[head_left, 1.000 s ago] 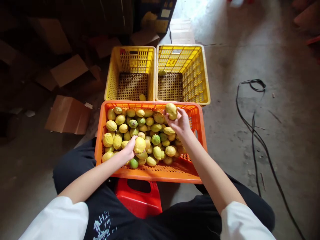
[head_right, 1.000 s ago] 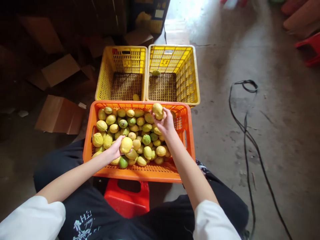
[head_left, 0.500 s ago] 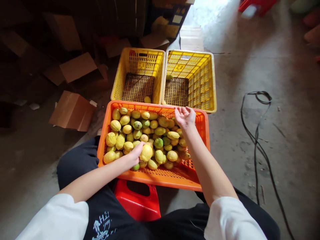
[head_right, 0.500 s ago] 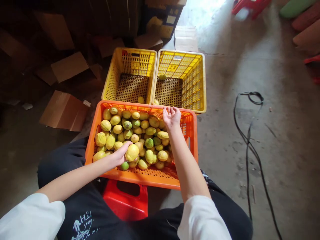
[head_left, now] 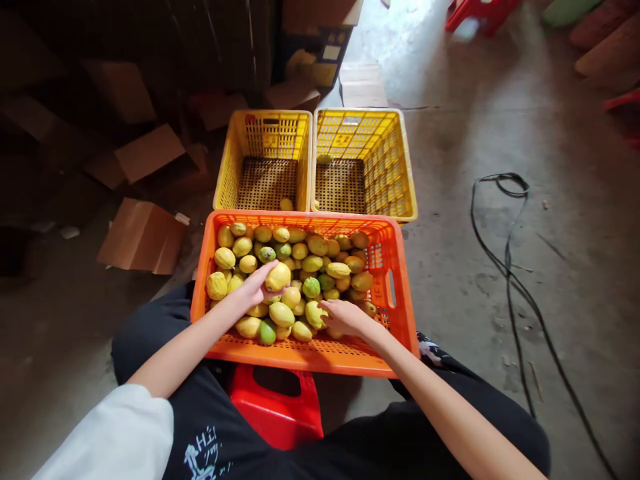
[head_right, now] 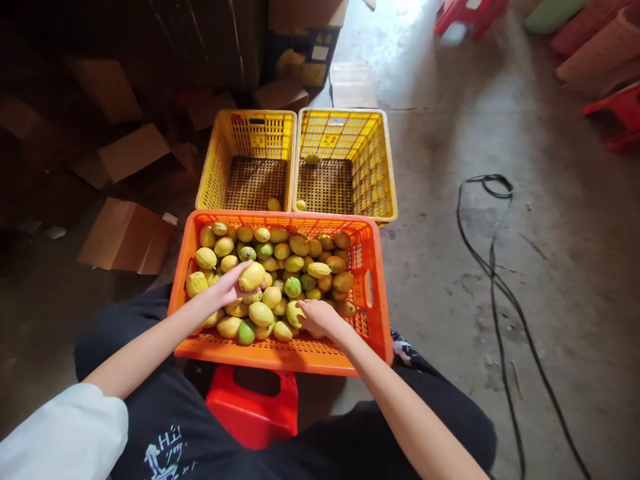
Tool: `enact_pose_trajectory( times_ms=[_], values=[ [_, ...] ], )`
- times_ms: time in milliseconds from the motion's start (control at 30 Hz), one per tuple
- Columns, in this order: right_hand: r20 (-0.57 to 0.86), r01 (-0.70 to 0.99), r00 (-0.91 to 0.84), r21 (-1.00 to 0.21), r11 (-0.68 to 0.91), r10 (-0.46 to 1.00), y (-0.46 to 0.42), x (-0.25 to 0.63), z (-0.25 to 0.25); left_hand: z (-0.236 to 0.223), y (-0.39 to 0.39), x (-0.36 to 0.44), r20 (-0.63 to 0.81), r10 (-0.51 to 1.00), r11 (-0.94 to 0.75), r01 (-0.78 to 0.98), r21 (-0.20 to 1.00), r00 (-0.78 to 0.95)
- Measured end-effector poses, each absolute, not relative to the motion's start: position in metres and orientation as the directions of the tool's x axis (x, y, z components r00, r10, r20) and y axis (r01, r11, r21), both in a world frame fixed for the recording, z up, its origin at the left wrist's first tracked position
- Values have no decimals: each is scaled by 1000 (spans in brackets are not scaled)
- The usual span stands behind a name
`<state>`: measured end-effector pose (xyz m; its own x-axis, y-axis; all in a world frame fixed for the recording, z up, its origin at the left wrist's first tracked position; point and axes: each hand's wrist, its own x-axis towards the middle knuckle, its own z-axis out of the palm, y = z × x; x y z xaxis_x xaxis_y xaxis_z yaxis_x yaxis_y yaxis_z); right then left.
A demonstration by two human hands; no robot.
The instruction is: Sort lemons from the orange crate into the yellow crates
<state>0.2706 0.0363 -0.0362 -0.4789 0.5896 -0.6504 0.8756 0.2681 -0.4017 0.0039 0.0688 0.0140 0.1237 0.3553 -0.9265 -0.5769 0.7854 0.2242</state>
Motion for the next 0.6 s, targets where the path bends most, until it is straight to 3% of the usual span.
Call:
enact_pose_trajectory(
  times_ms=[67,200,333,600],
  values=[
    [-615,869,-494,-374,324,614,40,255,-22,26,93,-6,-918,389,738,-624,257,81],
    [-633,800,-573,-295,523,520,46,240,6,41,154,-13,-885,466,657,-659,367,-28],
    [-685,831,-496,-194,522,534,46,250,17,43,213,-8,-810,512,471,-696,542,-285],
    [-623,856,-491,-217,469,608,59,263,23,40,254,-15,-799,498,407,-723,558,-337]
  ],
)
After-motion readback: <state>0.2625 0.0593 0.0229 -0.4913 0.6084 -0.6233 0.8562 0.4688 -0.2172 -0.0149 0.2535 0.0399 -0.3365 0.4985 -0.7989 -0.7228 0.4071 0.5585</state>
